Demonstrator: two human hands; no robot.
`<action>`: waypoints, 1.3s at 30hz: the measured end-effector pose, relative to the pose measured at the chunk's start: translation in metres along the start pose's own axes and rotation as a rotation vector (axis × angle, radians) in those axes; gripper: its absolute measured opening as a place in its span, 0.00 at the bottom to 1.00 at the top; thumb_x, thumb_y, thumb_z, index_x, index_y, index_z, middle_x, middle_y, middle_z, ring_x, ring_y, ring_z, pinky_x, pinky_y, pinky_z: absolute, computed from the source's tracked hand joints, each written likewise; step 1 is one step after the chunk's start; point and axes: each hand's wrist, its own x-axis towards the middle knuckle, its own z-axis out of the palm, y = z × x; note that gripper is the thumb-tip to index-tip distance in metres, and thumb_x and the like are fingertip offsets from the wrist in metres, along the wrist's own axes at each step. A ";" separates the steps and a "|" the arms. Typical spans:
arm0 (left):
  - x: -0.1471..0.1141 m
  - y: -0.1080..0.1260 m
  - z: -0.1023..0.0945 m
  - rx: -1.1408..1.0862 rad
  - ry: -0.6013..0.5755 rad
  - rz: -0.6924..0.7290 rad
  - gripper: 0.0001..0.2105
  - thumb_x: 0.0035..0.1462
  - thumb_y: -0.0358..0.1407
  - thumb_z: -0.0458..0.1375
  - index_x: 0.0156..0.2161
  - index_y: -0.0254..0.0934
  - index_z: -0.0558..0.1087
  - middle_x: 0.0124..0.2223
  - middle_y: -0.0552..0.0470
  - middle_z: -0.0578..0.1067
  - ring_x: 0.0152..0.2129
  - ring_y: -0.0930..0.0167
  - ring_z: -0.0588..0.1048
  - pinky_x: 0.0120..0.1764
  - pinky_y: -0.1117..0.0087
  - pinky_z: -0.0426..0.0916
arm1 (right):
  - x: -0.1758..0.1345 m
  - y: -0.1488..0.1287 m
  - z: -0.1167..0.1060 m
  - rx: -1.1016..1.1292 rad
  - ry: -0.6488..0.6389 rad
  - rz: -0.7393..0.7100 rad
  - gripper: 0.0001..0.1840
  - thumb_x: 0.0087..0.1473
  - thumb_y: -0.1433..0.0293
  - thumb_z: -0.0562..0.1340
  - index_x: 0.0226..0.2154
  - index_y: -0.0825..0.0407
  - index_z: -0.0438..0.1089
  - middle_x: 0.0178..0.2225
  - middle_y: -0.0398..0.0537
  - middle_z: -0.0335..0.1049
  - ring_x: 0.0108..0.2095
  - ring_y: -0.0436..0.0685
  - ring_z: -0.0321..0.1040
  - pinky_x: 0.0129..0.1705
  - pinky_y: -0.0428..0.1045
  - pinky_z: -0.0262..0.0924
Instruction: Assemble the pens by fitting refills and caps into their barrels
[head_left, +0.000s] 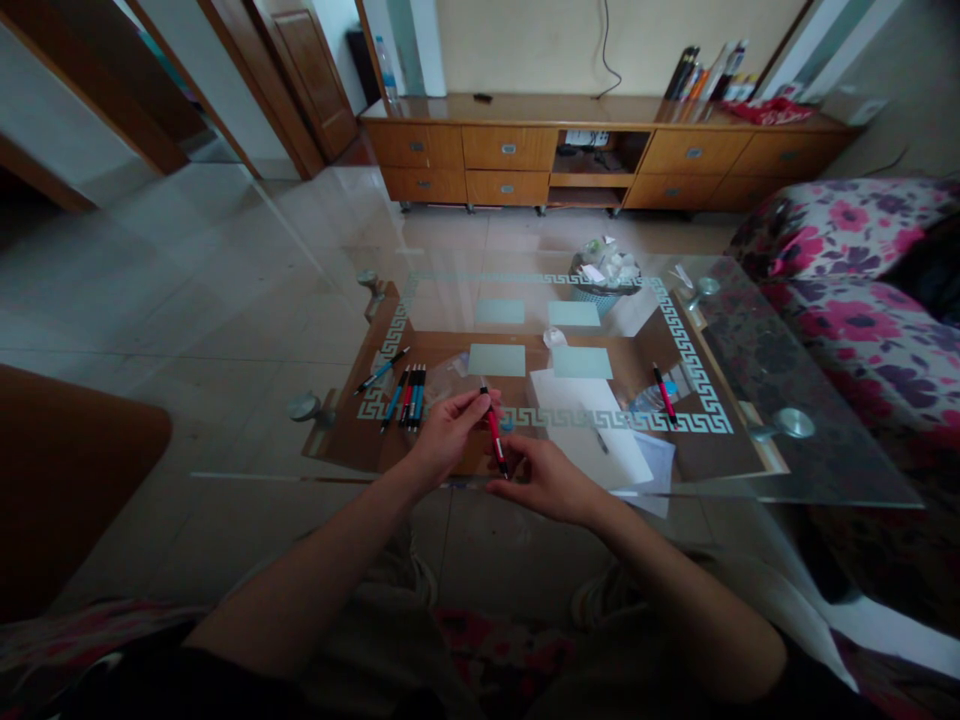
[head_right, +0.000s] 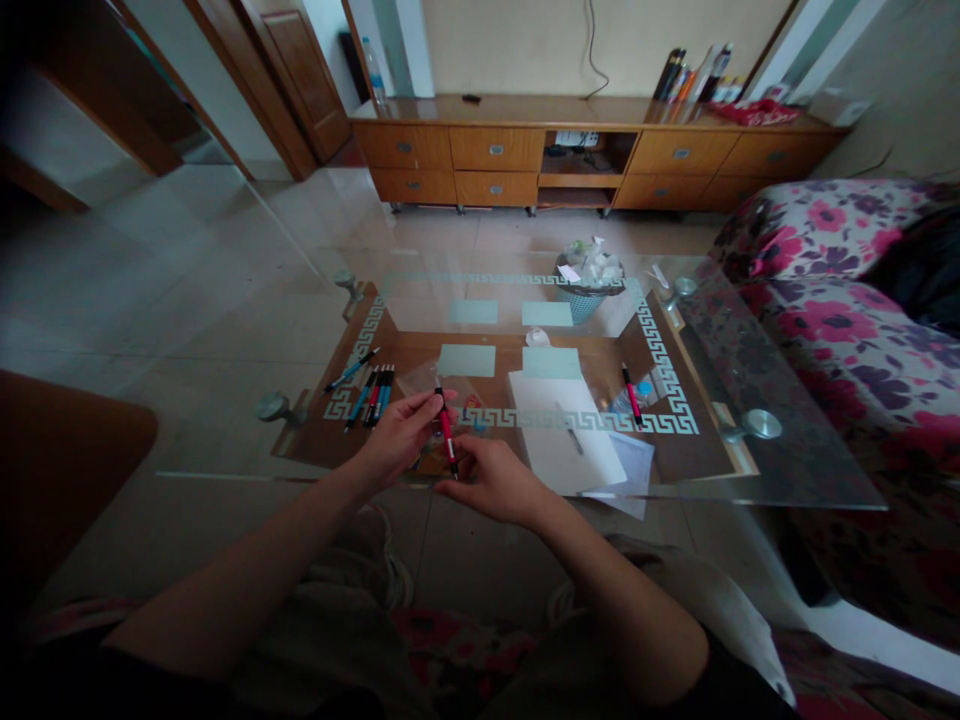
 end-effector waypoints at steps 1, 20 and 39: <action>-0.001 0.001 0.001 -0.005 -0.004 -0.009 0.19 0.53 0.44 0.66 0.46 0.33 0.79 0.38 0.46 0.80 0.34 0.70 0.77 0.43 0.68 0.70 | 0.000 0.000 0.000 -0.029 0.008 -0.001 0.15 0.52 0.60 0.68 0.39 0.51 0.70 0.29 0.42 0.71 0.27 0.51 0.65 0.28 0.46 0.55; -0.002 -0.003 0.001 0.044 -0.085 -0.055 0.18 0.54 0.44 0.65 0.46 0.34 0.79 0.33 0.49 0.78 0.31 0.72 0.75 0.38 0.72 0.69 | -0.003 -0.003 -0.005 -0.124 -0.010 -0.126 0.15 0.52 0.56 0.68 0.33 0.51 0.73 0.28 0.44 0.74 0.28 0.53 0.68 0.30 0.46 0.56; -0.004 0.003 0.003 -0.094 0.014 0.002 0.16 0.51 0.41 0.68 0.41 0.33 0.75 0.39 0.49 0.78 0.31 0.75 0.76 0.39 0.71 0.71 | -0.004 0.005 -0.013 0.054 -0.022 0.047 0.19 0.50 0.56 0.68 0.37 0.53 0.75 0.30 0.45 0.74 0.29 0.53 0.67 0.29 0.46 0.57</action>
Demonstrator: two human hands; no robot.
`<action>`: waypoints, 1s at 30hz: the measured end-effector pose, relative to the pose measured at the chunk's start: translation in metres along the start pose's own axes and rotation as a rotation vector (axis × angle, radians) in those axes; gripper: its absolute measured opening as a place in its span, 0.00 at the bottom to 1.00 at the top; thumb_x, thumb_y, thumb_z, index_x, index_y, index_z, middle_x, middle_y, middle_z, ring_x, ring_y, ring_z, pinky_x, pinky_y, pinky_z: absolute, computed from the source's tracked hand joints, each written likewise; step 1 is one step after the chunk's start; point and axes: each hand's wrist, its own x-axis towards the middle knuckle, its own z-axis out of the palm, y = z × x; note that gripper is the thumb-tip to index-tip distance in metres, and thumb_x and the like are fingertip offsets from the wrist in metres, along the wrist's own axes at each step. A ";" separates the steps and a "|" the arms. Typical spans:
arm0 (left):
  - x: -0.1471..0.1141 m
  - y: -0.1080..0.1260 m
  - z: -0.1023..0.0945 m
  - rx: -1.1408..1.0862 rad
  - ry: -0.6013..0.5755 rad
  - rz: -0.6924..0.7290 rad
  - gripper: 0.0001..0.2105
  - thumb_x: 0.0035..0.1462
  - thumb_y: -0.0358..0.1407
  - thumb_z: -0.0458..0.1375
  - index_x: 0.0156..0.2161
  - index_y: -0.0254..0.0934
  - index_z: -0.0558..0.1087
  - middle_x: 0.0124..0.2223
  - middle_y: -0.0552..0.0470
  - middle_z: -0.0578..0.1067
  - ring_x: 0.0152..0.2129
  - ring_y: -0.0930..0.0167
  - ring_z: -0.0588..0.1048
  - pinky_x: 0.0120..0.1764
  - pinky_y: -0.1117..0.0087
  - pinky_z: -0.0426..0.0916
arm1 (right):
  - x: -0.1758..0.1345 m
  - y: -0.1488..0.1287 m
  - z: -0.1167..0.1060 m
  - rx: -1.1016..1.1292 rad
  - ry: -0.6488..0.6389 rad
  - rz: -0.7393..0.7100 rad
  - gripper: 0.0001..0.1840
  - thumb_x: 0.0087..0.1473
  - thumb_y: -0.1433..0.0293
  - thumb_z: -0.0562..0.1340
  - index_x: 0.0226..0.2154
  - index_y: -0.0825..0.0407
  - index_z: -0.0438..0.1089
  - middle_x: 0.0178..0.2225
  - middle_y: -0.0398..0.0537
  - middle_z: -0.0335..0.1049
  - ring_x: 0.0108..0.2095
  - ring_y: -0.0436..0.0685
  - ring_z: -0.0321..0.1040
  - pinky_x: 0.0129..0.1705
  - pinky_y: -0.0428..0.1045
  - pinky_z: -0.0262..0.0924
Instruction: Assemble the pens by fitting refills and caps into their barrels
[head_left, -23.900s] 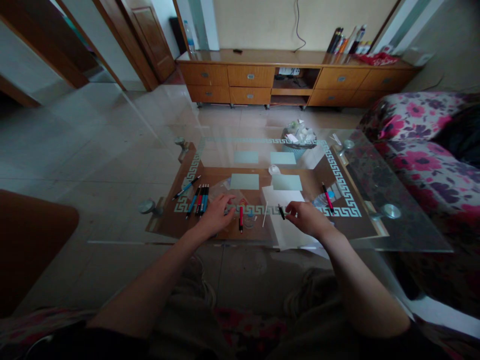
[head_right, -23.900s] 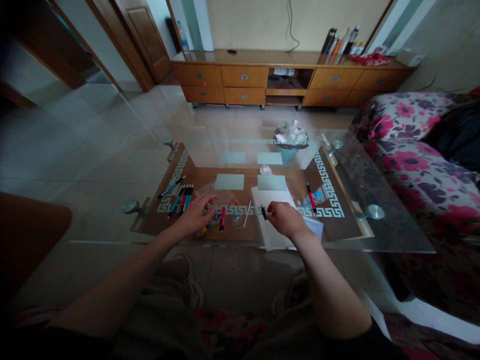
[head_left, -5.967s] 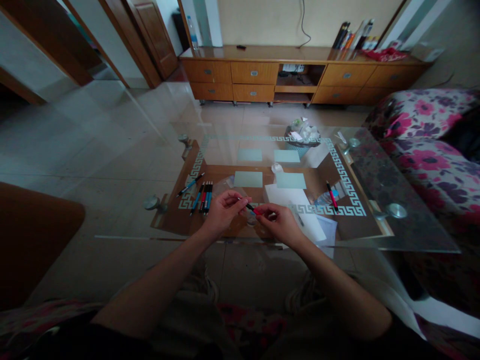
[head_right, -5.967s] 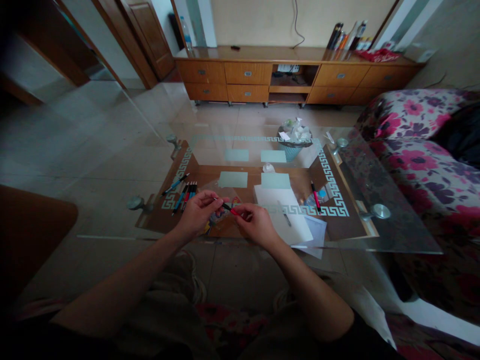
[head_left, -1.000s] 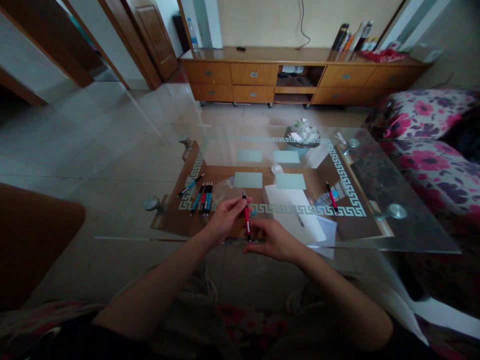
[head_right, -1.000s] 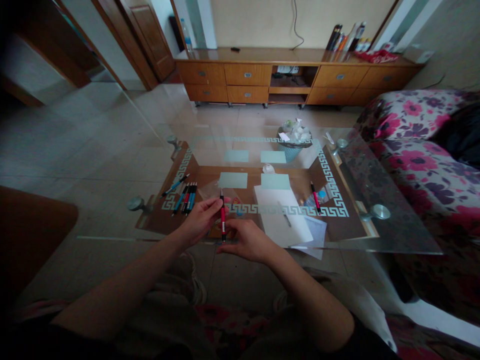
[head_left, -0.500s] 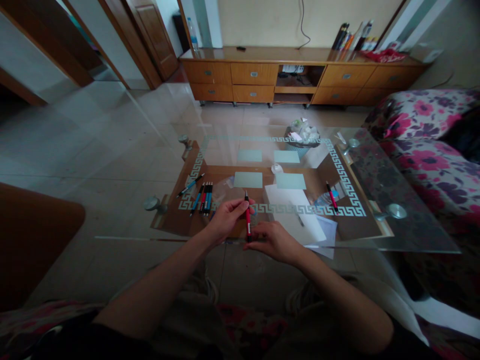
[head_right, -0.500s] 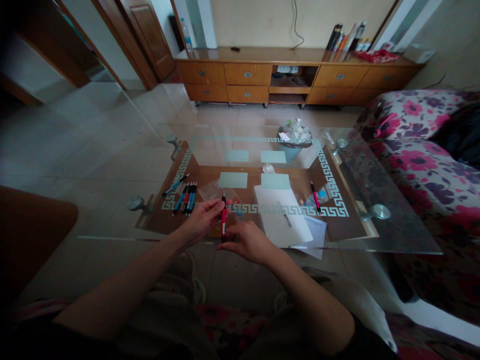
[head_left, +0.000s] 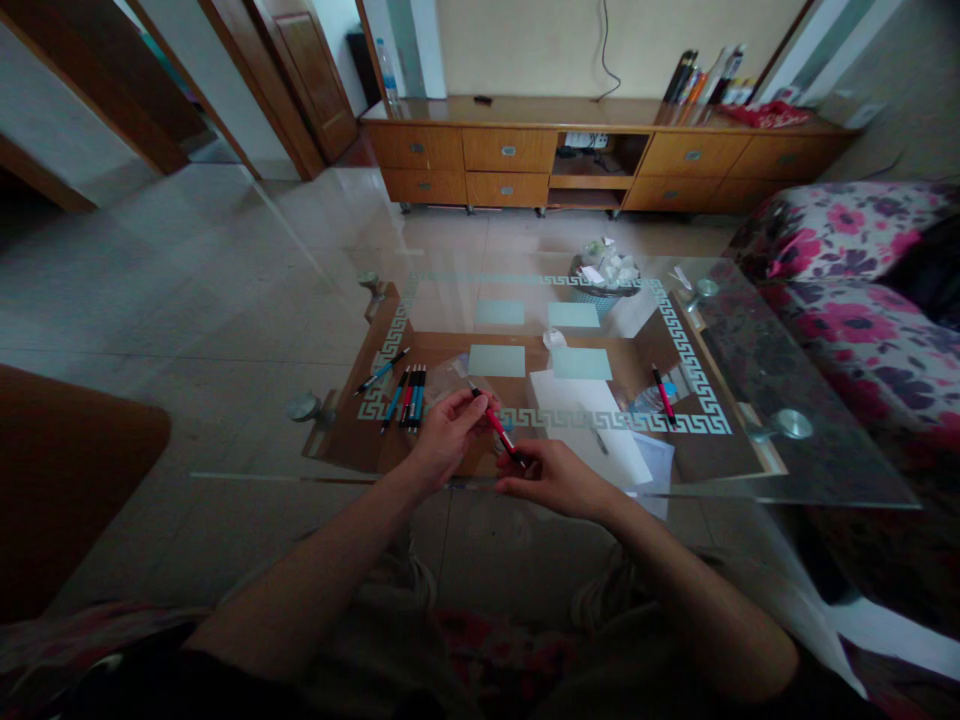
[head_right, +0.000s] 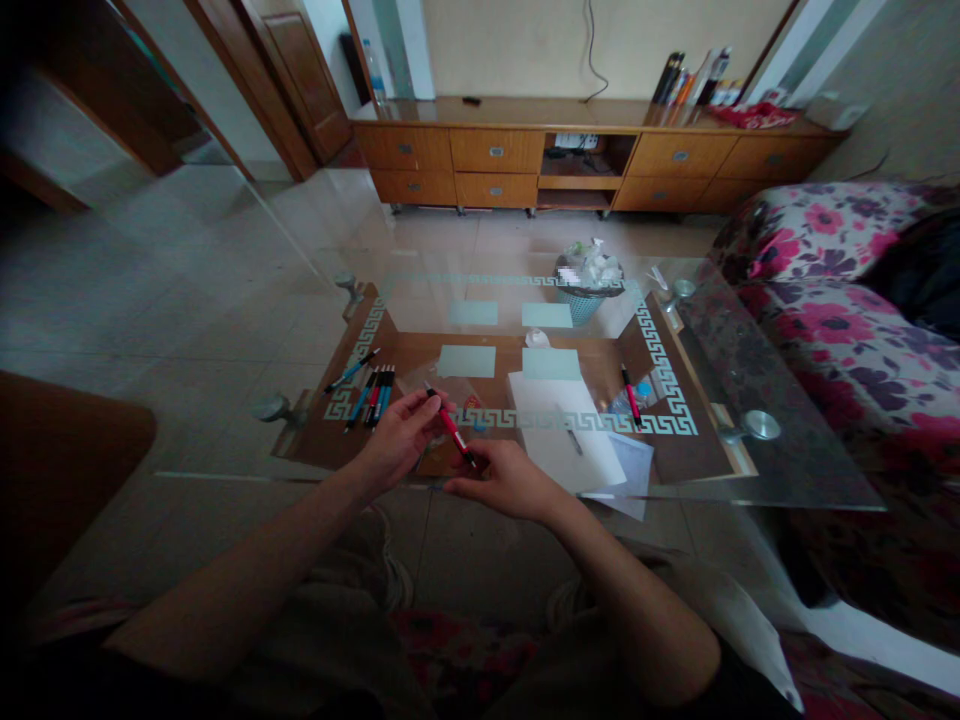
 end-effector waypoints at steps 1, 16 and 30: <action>0.001 0.000 -0.001 -0.008 0.005 0.012 0.15 0.50 0.41 0.68 0.39 0.33 0.75 0.40 0.49 0.78 0.32 0.74 0.76 0.40 0.70 0.71 | 0.000 0.001 -0.004 0.053 0.027 0.025 0.18 0.54 0.55 0.66 0.37 0.53 0.75 0.30 0.45 0.74 0.28 0.53 0.67 0.29 0.46 0.57; -0.018 -0.009 0.007 0.510 -0.124 -0.004 0.17 0.55 0.49 0.62 0.30 0.33 0.72 0.25 0.54 0.75 0.23 0.75 0.70 0.30 0.75 0.63 | -0.029 -0.002 -0.055 -0.116 0.282 -0.056 0.12 0.56 0.60 0.65 0.38 0.51 0.78 0.33 0.48 0.75 0.32 0.52 0.69 0.33 0.47 0.62; -0.003 -0.023 0.019 0.537 -0.269 -0.060 0.20 0.54 0.52 0.61 0.36 0.33 0.73 0.28 0.51 0.76 0.23 0.74 0.71 0.29 0.73 0.64 | -0.033 0.024 -0.073 -0.145 0.105 0.022 0.13 0.56 0.60 0.63 0.34 0.52 0.77 0.28 0.45 0.76 0.27 0.51 0.68 0.28 0.45 0.60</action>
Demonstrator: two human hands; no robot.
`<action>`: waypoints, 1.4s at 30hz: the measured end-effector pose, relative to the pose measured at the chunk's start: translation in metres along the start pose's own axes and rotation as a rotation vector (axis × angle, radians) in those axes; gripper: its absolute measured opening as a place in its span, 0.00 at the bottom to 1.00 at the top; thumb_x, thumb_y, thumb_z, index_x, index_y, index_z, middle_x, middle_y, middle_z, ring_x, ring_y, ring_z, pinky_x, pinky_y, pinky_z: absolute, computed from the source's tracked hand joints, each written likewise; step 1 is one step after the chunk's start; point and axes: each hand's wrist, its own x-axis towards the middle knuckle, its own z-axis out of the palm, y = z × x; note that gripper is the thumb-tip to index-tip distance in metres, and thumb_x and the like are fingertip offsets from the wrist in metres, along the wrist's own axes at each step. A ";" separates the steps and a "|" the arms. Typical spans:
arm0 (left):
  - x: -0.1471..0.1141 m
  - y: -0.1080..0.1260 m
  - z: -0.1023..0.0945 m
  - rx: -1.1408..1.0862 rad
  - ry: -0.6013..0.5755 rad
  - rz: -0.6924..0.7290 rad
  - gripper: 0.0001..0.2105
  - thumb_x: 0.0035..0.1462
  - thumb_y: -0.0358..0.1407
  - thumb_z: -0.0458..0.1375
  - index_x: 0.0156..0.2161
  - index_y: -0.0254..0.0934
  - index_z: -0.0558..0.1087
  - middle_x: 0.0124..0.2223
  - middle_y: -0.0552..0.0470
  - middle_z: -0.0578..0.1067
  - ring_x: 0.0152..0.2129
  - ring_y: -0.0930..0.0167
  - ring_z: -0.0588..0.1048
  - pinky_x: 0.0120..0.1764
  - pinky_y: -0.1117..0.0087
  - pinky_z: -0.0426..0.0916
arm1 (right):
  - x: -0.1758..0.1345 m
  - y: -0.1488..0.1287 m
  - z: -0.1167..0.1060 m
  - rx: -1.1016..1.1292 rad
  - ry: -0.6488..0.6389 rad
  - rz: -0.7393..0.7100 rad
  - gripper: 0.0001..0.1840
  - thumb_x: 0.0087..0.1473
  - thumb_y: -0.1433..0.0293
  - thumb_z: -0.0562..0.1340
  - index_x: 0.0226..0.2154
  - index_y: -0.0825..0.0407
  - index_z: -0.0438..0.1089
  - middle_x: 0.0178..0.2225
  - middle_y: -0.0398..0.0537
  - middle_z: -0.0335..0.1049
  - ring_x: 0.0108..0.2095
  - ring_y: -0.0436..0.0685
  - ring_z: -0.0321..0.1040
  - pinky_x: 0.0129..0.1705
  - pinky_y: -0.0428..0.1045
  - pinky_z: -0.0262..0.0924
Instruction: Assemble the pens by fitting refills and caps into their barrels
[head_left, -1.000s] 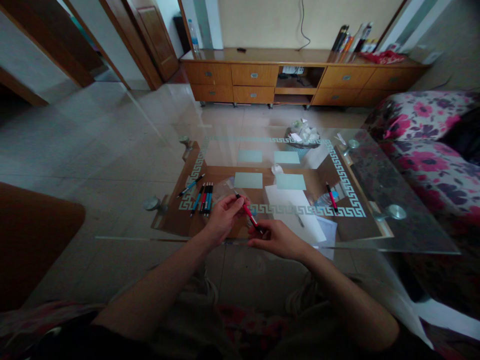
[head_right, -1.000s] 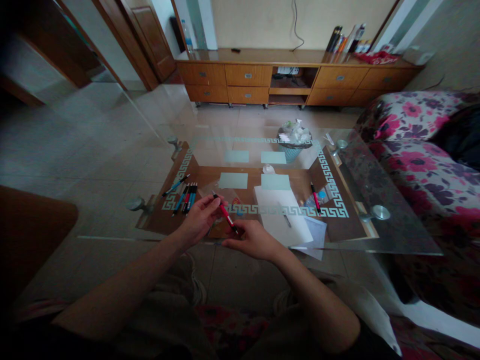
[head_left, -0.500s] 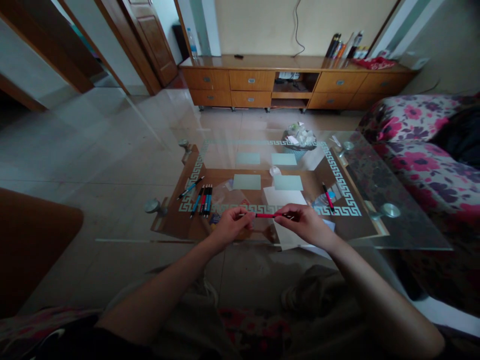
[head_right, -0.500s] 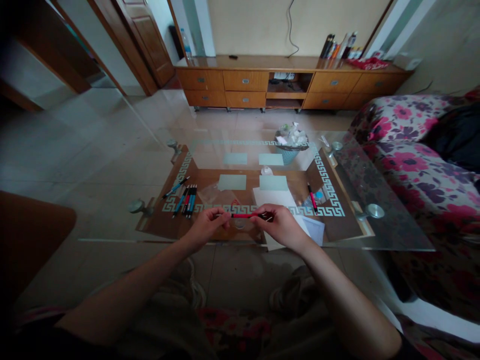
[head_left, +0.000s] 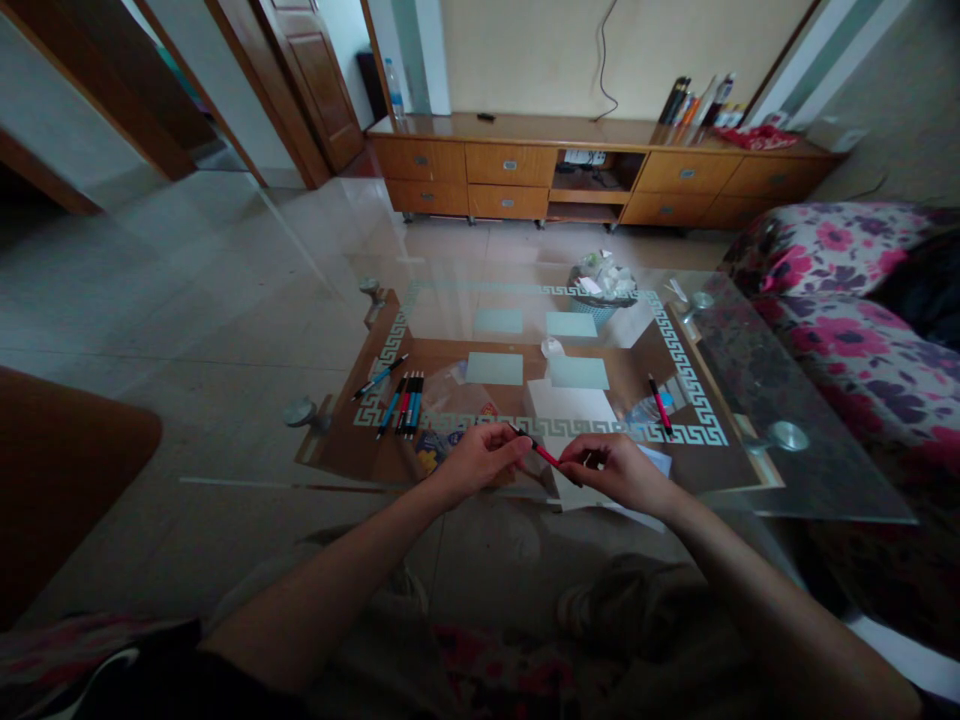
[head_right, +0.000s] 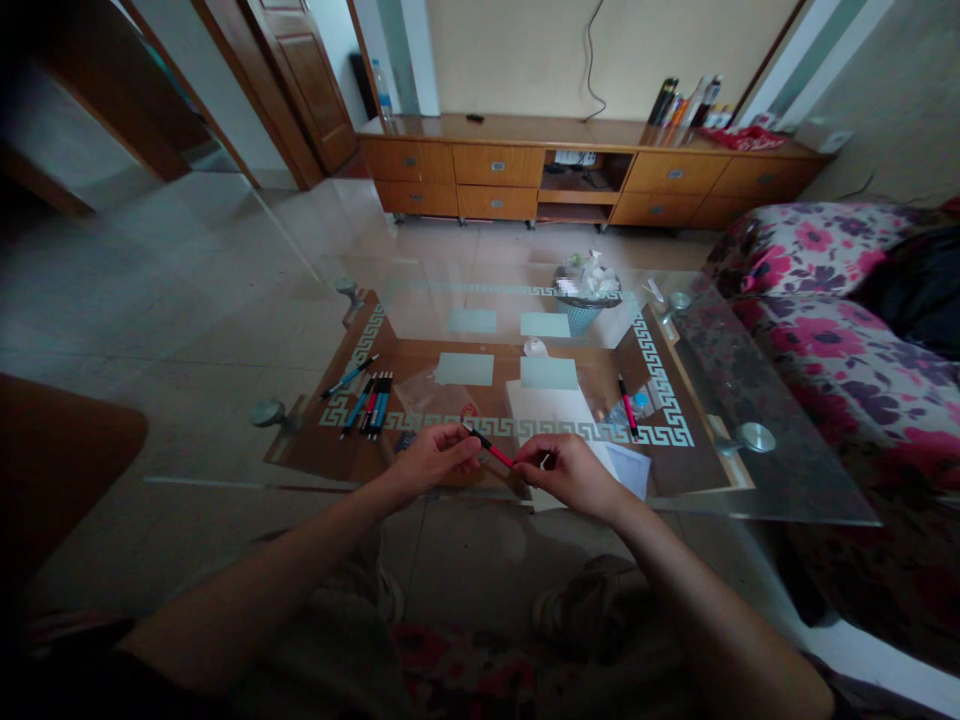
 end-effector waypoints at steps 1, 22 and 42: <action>0.002 -0.001 0.001 -0.034 -0.023 0.000 0.21 0.54 0.51 0.61 0.40 0.33 0.73 0.31 0.50 0.77 0.24 0.74 0.72 0.29 0.73 0.65 | 0.000 0.006 -0.012 0.018 0.043 0.010 0.14 0.56 0.58 0.63 0.34 0.53 0.77 0.28 0.46 0.76 0.28 0.52 0.69 0.29 0.46 0.61; -0.011 -0.010 -0.016 0.954 -0.023 0.311 0.07 0.61 0.33 0.52 0.37 0.38 0.73 0.37 0.48 0.77 0.36 0.66 0.74 0.42 0.67 0.65 | -0.030 0.121 -0.135 -0.651 0.581 0.720 0.14 0.46 0.61 0.64 0.32 0.51 0.82 0.27 0.51 0.78 0.30 0.61 0.74 0.30 0.49 0.60; -0.010 -0.012 -0.017 1.111 -0.039 0.384 0.07 0.62 0.33 0.51 0.38 0.39 0.72 0.37 0.48 0.76 0.38 0.65 0.74 0.42 0.67 0.65 | -0.024 0.129 -0.129 -0.668 0.637 0.672 0.15 0.47 0.67 0.62 0.36 0.51 0.81 0.29 0.51 0.78 0.30 0.59 0.74 0.31 0.49 0.61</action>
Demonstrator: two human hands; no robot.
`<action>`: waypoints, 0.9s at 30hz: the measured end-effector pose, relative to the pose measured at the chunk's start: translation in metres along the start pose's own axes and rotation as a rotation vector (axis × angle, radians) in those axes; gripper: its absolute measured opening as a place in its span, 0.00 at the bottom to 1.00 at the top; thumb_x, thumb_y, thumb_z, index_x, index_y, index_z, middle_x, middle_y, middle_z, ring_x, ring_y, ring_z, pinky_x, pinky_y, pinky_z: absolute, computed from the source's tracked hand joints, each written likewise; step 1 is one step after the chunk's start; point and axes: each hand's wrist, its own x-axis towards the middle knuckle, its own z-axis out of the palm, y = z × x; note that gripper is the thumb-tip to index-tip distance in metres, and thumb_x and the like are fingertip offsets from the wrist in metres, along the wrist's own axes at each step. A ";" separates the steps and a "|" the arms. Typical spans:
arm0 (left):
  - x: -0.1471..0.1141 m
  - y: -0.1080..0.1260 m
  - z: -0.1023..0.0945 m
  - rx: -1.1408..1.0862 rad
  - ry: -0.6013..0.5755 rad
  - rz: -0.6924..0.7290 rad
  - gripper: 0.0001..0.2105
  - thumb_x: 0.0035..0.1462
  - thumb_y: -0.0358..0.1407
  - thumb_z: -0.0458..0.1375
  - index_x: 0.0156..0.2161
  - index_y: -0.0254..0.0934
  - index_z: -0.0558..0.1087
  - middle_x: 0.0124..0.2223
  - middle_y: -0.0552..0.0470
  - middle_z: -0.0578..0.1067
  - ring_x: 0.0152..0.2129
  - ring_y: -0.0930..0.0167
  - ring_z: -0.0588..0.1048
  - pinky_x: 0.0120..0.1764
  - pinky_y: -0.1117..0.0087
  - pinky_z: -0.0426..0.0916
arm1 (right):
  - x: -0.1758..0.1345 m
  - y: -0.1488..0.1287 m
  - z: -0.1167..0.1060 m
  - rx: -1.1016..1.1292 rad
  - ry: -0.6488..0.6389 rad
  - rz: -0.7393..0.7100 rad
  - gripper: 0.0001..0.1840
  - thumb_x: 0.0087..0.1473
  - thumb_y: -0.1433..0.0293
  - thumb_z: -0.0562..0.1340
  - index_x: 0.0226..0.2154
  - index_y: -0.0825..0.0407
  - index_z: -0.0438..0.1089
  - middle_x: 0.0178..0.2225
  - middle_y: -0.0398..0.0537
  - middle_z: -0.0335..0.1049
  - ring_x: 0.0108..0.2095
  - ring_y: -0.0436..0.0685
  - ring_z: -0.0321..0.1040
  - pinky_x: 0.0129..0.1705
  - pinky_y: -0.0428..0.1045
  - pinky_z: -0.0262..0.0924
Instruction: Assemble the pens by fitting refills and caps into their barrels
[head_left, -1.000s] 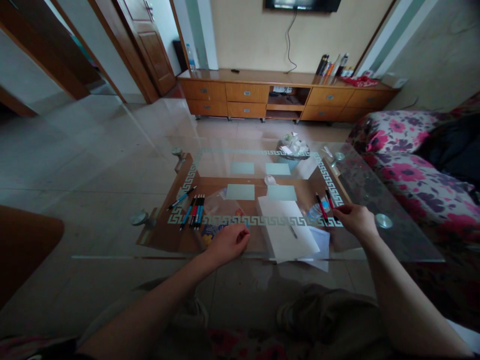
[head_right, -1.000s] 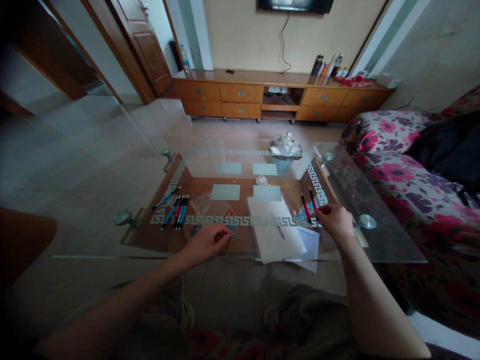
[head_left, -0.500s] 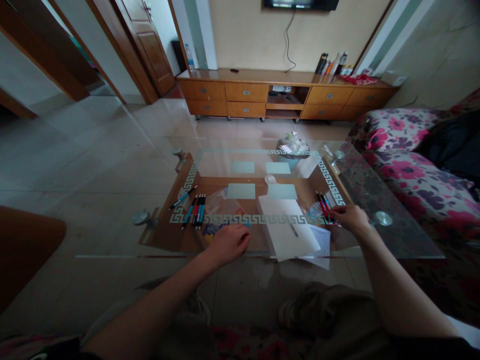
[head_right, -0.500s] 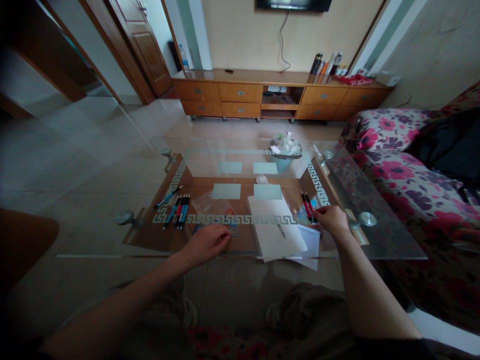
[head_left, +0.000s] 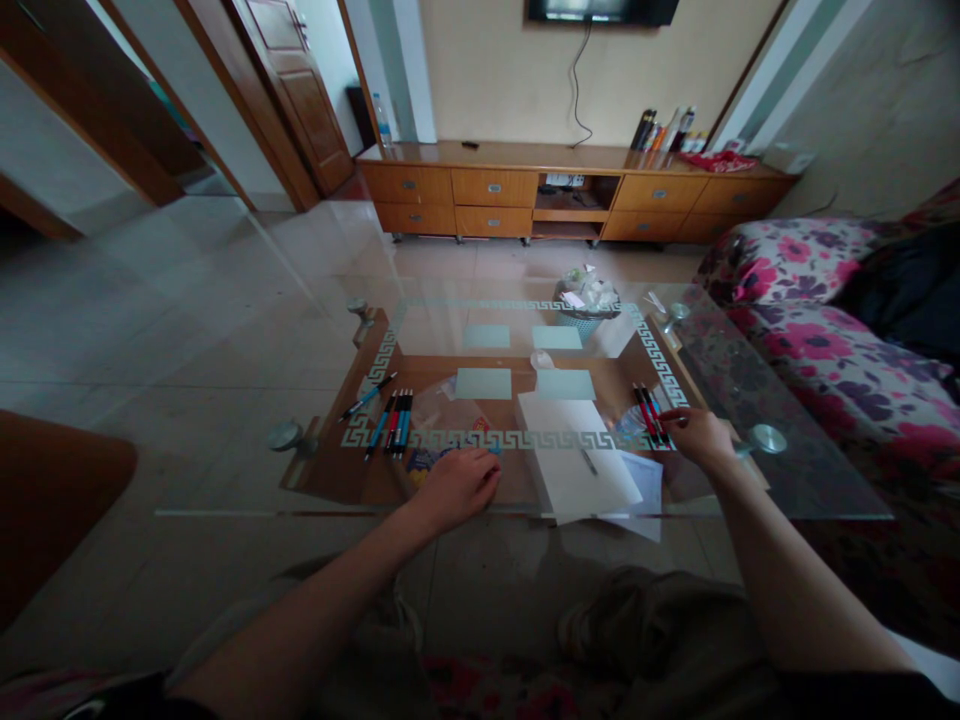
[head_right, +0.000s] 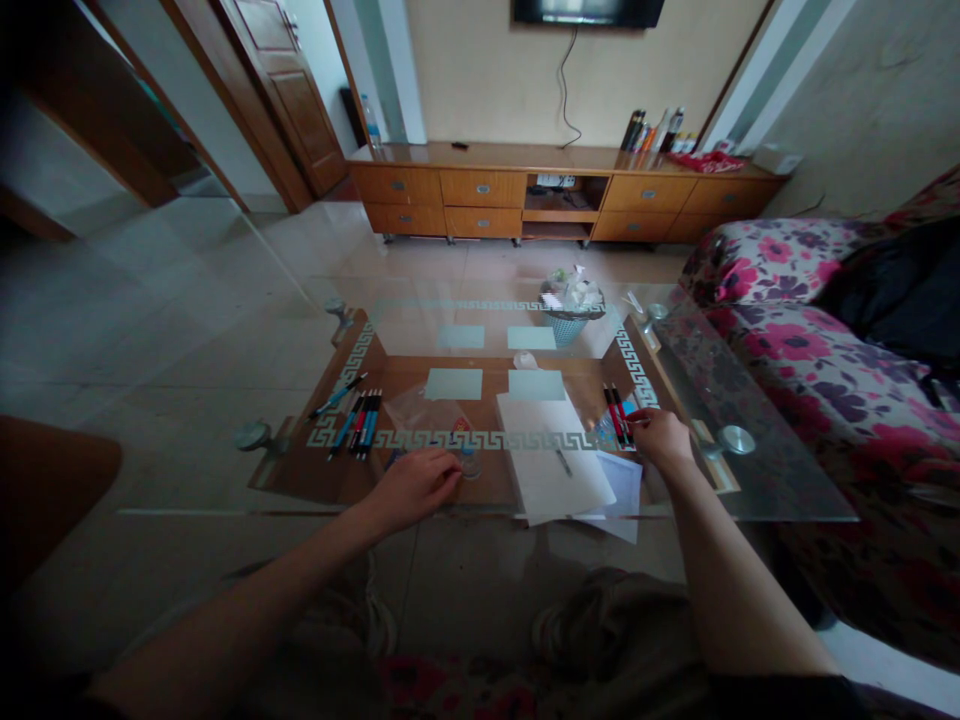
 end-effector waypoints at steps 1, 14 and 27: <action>0.001 -0.001 -0.001 0.015 0.012 -0.010 0.07 0.62 0.33 0.51 0.38 0.39 0.73 0.37 0.48 0.76 0.38 0.65 0.74 0.43 0.66 0.65 | 0.001 0.001 0.001 -0.009 -0.004 -0.004 0.15 0.46 0.67 0.62 0.36 0.50 0.81 0.29 0.51 0.78 0.30 0.59 0.74 0.31 0.49 0.61; 0.005 -0.074 -0.045 0.372 0.266 -0.585 0.13 0.57 0.37 0.53 0.44 0.33 0.71 0.44 0.40 0.72 0.43 0.58 0.71 0.48 0.60 0.65 | -0.015 -0.026 -0.009 0.018 0.112 -0.084 0.17 0.51 0.62 0.60 0.40 0.52 0.77 0.32 0.53 0.78 0.35 0.63 0.75 0.36 0.51 0.62; -0.032 -0.174 -0.071 0.470 0.147 -0.838 0.17 0.55 0.32 0.51 0.48 0.30 0.71 0.46 0.36 0.75 0.43 0.57 0.74 0.45 0.62 0.67 | -0.031 -0.049 -0.015 0.083 0.085 -0.233 0.15 0.54 0.62 0.59 0.40 0.52 0.76 0.33 0.52 0.78 0.34 0.59 0.75 0.37 0.49 0.62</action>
